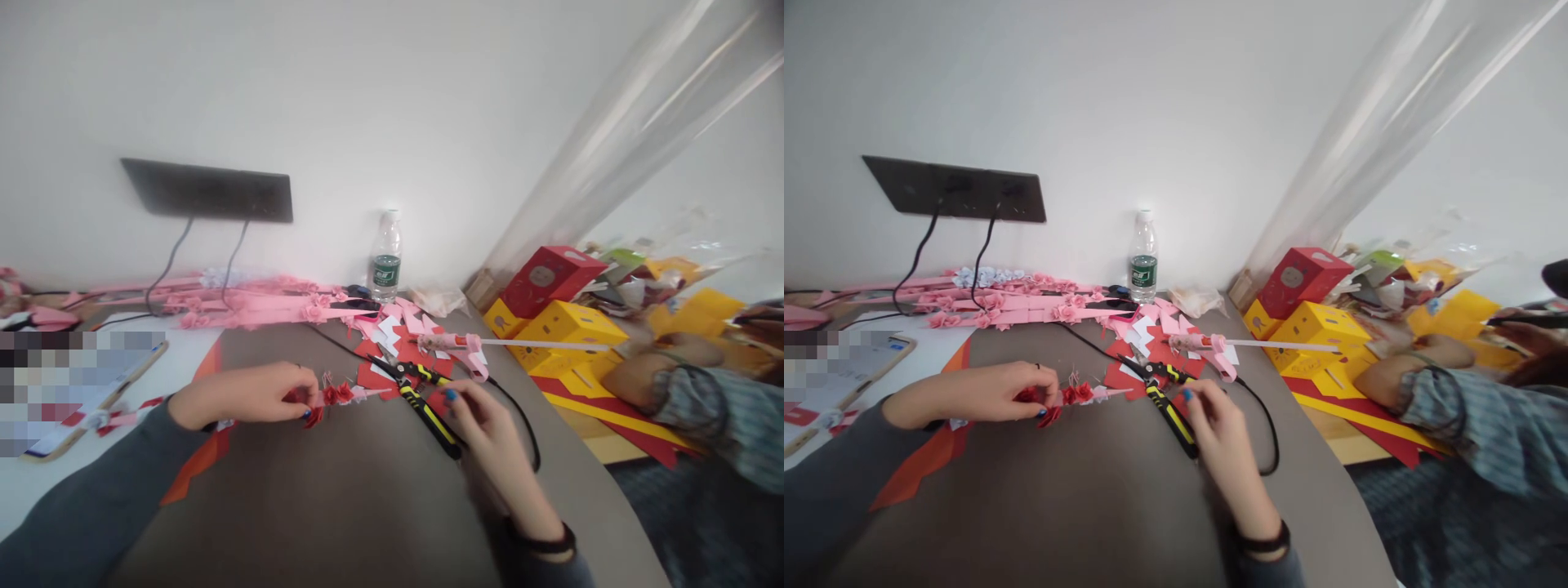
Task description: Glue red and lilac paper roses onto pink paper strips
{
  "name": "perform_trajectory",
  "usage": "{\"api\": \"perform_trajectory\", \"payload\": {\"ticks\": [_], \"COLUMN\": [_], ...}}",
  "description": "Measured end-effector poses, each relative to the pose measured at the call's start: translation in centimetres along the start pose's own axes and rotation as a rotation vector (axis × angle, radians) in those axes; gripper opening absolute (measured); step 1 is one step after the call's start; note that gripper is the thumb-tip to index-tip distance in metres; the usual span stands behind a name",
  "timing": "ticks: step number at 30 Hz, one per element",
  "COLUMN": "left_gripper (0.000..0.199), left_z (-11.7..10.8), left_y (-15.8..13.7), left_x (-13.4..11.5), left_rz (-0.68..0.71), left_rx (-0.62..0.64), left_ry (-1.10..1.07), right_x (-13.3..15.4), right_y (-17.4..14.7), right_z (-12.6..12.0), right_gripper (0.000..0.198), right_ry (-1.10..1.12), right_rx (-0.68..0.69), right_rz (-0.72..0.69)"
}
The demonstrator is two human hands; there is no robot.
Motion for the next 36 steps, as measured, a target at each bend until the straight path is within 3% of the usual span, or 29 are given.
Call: {"api": "perform_trajectory", "payload": {"ticks": [3,6,14,19,25,28,36], "left_gripper": [0.016,0.016,0.013,0.011,0.019,0.018,0.017], "left_z": [0.2,0.2,-0.8,-3.2,-4.4,-4.1,-3.1], "left_y": [0.0,-0.1,-0.2,-1.2,-0.4,1.2,4.1], "left_x": [0.3,0.6,1.1,1.0,-1.8,-3.9,-6.4], "left_rz": [-0.003,0.008,0.005,0.050,0.034,0.115,0.298], "left_rx": [0.011,0.021,0.071,-0.056,-0.157,-0.243,-0.187], "left_ry": [0.005,-0.006,-0.036,-0.053,-0.056,0.013,0.265], "right_x": [2.9,3.8,3.6,4.1,4.2,4.0,4.1], "right_y": [0.8,2.1,2.8,2.9,2.9,2.8,2.6], "right_z": [3.0,4.6,5.1,5.4,5.8,5.9,5.7], "right_gripper": [0.015,0.008,0.013,0.014,0.015,0.017,0.022], "right_ry": [0.087,0.109,0.168,0.233,0.301,0.297,0.287], "right_rx": [0.138,0.226,0.267,0.213,0.156,0.152,0.143], "right_rz": [-0.187,-0.284,-0.233,-0.225,-0.254,-0.256,-0.260]}}
Point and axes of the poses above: each hand's wrist, its own y-axis towards the middle knuckle, its own z-axis out of the palm, x = y × z, the point moved 2 cm from there along y, towards the middle knuckle, and after that the axes turned 5 degrees about -y, right-handed, at the moved point
